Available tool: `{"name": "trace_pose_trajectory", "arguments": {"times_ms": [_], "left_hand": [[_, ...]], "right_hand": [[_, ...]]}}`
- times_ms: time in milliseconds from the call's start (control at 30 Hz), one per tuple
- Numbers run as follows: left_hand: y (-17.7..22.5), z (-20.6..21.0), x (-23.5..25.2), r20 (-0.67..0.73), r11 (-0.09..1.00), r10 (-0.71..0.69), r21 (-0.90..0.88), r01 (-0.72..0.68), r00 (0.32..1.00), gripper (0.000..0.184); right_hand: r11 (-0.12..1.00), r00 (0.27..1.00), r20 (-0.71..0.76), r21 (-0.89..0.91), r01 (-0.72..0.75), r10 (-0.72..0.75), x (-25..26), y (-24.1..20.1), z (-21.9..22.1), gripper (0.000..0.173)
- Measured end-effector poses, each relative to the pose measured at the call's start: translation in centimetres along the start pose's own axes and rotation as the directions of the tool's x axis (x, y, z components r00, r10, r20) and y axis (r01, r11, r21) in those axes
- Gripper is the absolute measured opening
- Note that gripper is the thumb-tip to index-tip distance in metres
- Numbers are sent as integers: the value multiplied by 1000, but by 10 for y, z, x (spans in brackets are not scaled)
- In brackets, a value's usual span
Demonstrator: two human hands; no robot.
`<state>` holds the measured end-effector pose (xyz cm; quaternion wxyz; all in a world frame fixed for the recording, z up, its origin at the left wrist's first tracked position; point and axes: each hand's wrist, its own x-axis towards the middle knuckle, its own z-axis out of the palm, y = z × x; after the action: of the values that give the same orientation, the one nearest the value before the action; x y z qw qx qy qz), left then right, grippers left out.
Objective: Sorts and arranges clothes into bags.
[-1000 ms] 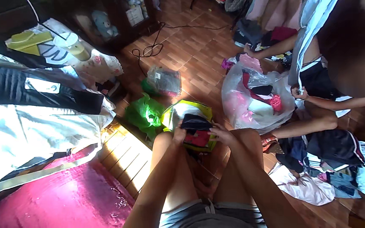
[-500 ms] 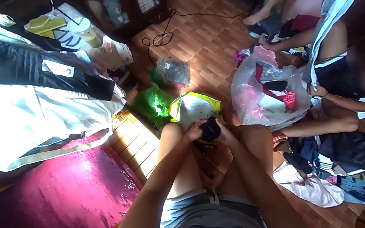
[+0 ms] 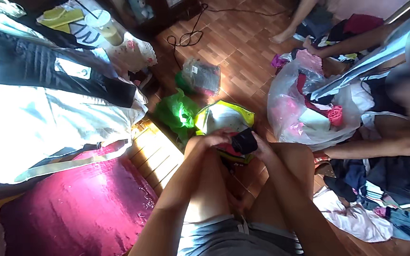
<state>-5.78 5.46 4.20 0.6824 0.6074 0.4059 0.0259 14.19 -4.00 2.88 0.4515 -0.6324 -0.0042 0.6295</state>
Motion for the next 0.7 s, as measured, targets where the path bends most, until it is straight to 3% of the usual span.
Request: {"name": "trace_pose_trajectory", "arguments": {"times_ms": [67,100,167,200,267,367,467,567,700], "left_hand": [[-7,-30,-3,-247,993,86,-53,-102,965,49],[-12,-46,-4,-441,983,122,-72,-171,889,42],[-22,-76,-9,-769,974,82,-72,-214,634,34],[-27,-90,-10,-858,981,8,-94,-171,514,34],[-40,-112,-12,-912,985,-147,-169,-24,383,39],[-62,-132,-12,-891,979,-193,-147,141,410,39],[-75,-138,-2,-848,976,-212,-163,142,486,40],[-78,-142,9,-828,973,-223,-154,174,515,37],[-83,-145,28,-746,957,-246,-86,278,619,37]], "right_hand": [[999,998,-45,16,36,-36,1,-15,-2,48],[998,996,-63,15,59,-58,0,-24,-2,47],[996,993,-81,-7,88,-89,-7,-47,0,48],[995,991,-88,-20,102,-103,-9,-57,1,49],[990,985,-103,-52,131,-135,-11,-76,2,50],[984,982,-92,-73,161,-167,-6,-93,3,50],[990,985,-98,6,144,-142,9,-94,5,46],[990,990,-94,80,113,-105,20,-93,20,43],[990,990,-31,8,139,-139,31,-94,41,38]]}}
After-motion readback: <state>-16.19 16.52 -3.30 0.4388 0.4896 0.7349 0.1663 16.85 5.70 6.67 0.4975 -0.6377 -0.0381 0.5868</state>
